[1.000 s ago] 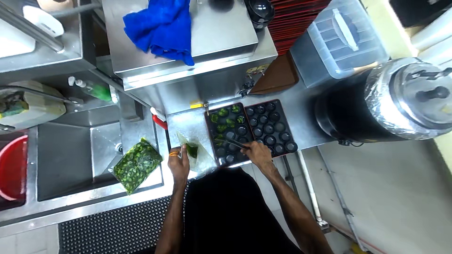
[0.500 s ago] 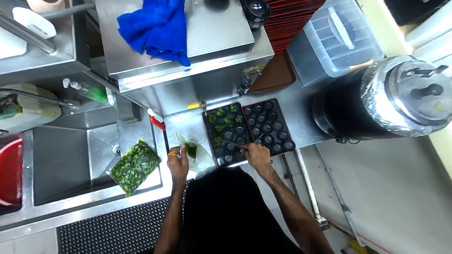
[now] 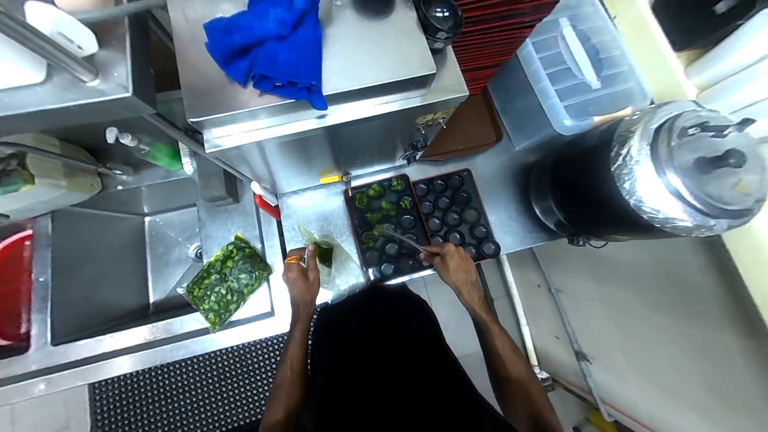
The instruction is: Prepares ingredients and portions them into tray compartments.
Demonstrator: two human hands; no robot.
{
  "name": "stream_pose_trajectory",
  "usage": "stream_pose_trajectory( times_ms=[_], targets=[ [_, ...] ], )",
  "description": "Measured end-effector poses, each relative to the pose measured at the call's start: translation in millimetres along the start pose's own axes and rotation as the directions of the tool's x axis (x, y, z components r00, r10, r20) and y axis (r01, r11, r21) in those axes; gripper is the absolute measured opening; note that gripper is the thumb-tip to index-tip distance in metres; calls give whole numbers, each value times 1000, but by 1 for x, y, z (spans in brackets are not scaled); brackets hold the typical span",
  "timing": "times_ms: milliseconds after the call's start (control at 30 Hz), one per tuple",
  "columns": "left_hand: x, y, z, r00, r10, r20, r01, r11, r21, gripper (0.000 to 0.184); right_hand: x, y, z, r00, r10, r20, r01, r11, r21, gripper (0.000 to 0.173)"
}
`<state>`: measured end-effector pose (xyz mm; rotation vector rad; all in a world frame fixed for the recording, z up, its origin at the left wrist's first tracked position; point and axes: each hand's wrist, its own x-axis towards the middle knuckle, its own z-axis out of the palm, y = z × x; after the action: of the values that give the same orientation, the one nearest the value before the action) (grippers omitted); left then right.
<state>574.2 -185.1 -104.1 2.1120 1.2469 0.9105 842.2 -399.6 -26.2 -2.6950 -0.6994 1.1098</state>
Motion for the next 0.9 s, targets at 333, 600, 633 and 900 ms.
stream_pose_trajectory(
  times_ms=[333, 600, 633, 900],
  targets=[
    [-1, -2, -3, 1000, -9, 1, 9, 1000, 0, 29, 2, -7, 17, 997, -64, 44, 58, 991, 124, 28],
    [-1, -2, -2, 1000, -14, 5, 14, 1000, 0, 29, 17, -9, 30, 999, 4, 35, -3, 999, -35, 34],
    [-1, -2, -2, 1000, -16, 4, 16, 1000, 0, 30, 16, -10, 30, 1000, -1, 28, 1, 1000, -21, 33],
    [-1, -4, -3, 1000, -16, -3, 16, 1000, 4, 29, 14, 0, 28, 1000, -4, 21, 2, 993, 119, 30]
  ],
)
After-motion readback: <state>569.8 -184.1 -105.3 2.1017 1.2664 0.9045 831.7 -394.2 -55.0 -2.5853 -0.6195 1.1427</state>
